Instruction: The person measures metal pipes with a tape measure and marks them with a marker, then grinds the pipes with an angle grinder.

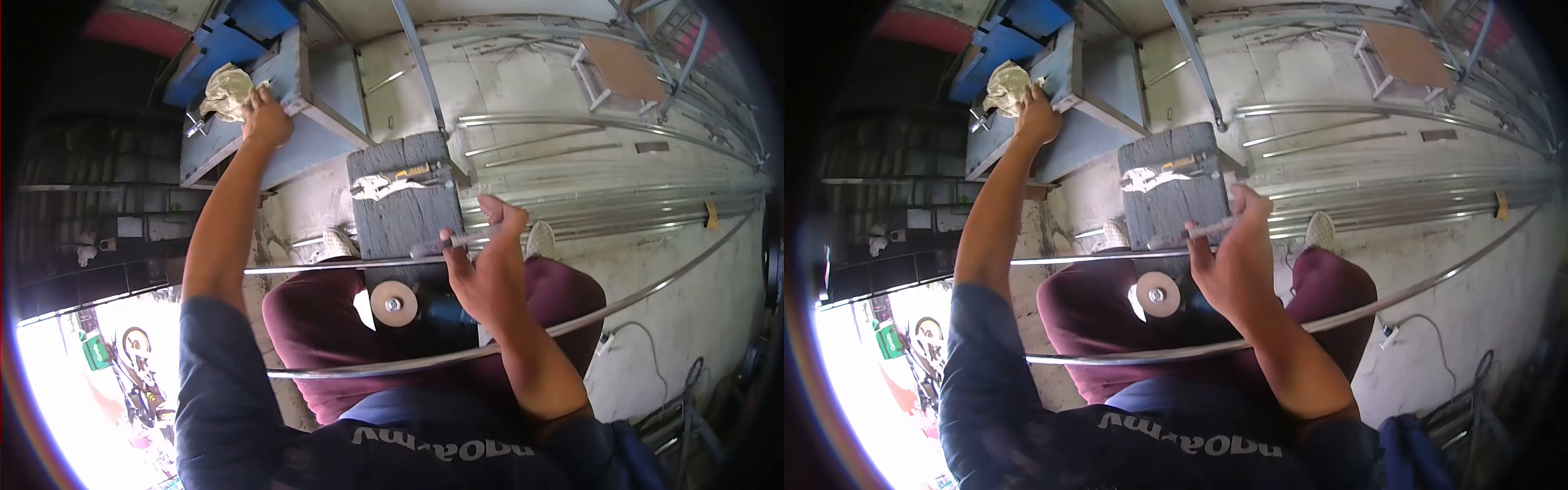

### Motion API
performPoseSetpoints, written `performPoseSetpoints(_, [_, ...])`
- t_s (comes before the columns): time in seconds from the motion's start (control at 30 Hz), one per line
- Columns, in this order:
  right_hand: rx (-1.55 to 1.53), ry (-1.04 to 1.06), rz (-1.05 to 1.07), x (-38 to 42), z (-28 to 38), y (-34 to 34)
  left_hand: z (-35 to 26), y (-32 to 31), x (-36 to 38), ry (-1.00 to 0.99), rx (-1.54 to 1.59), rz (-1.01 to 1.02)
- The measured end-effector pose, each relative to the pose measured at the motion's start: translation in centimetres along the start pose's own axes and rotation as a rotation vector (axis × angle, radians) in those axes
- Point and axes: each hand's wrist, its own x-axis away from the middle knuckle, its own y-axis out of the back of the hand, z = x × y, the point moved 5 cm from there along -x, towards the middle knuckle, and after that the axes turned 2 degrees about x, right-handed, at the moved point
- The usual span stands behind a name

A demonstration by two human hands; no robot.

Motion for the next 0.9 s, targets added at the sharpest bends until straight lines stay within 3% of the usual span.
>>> performPoseSetpoints(0.1, [0.068, 0.014, -0.049, 0.0, 0.2, 0.3, -7.1, 9.1, 10.0, -0.469, 0.606, 0.021])
performPoseSetpoints(0.17, [0.096, 0.016, -0.082, 0.2, 0.2, 0.0, -10.1, 13.6, 19.0, -0.637, 0.857, 0.27])
performPoseSetpoints(0.2, [0.08, -0.015, -0.08, 0.2, 0.3, 0.0, -11.3, 16.0, 23.4, -0.586, 0.898, 0.45])
performPoseSetpoints(0.27, [0.095, -0.033, -0.075, 0.5, 0.7, -0.1, -12.6, 19.0, 29.6, -0.782, 1.04, 0.423])
performPoseSetpoints(0.37, [0.132, 0.063, -0.107, 1.2, 1.7, 0.0, -12.2, 18.7, 33.2, -0.671, 1.01, 0.455])
performPoseSetpoints(0.43, [0.128, 0.086, -0.113, 1.5, 1.9, 0.5, -11.2, 16.4, 33.5, -0.771, 1.219, 0.635])
performPoseSetpoints(0.47, [0.104, 0.053, -0.104, 1.5, 1.7, 0.8, -10.8, 15.0, 34.7, -0.132, 1.74, 1.339])
performPoseSetpoints(0.5, [0.078, 0.019, -0.092, 1.6, 1.5, 1.0, -10.1, 16.4, 35.5, -0.022, 1.859, 1.397])
performPoseSetpoints(0.53, [0.023, 0.112, -0.121, 1.7, 1.2, 1.1, -9.2, 16.8, 35.5, -0.166, 1.764, 1.243])
performPoseSetpoints(0.57, [-0.311, -0.032, 0.094, 1.8, 0.5, 1.0, -8.4, 17.1, 35.4, -0.3, 1.659, 1.081])
performPoseSetpoints(0.63, [-0.967, -0.323, 0.545, 2.6, 1.2, 0.6, -7.6, 16.7, 35.7, -0.282, 1.581, 0.902])
performPoseSetpoints(0.67, [-0.94, -0.202, 0.448, 3.0, 2.8, 0.5, -7.2, 16.6, 35.8, -0.272, 1.542, 0.816])
performPoseSetpoints(0.8, [-1.116, -0.13, 0.403, 3.4, 4.4, 1.3, -6.3, 17.1, 36.2, -0.257, 1.394, 0.748])
performPoseSetpoints(0.9, [-1.282, -0.107, 0.608, 3.8, 3.8, 1.5, -6.0, 17.5, 36.4, -0.268, 1.31, 0.707])
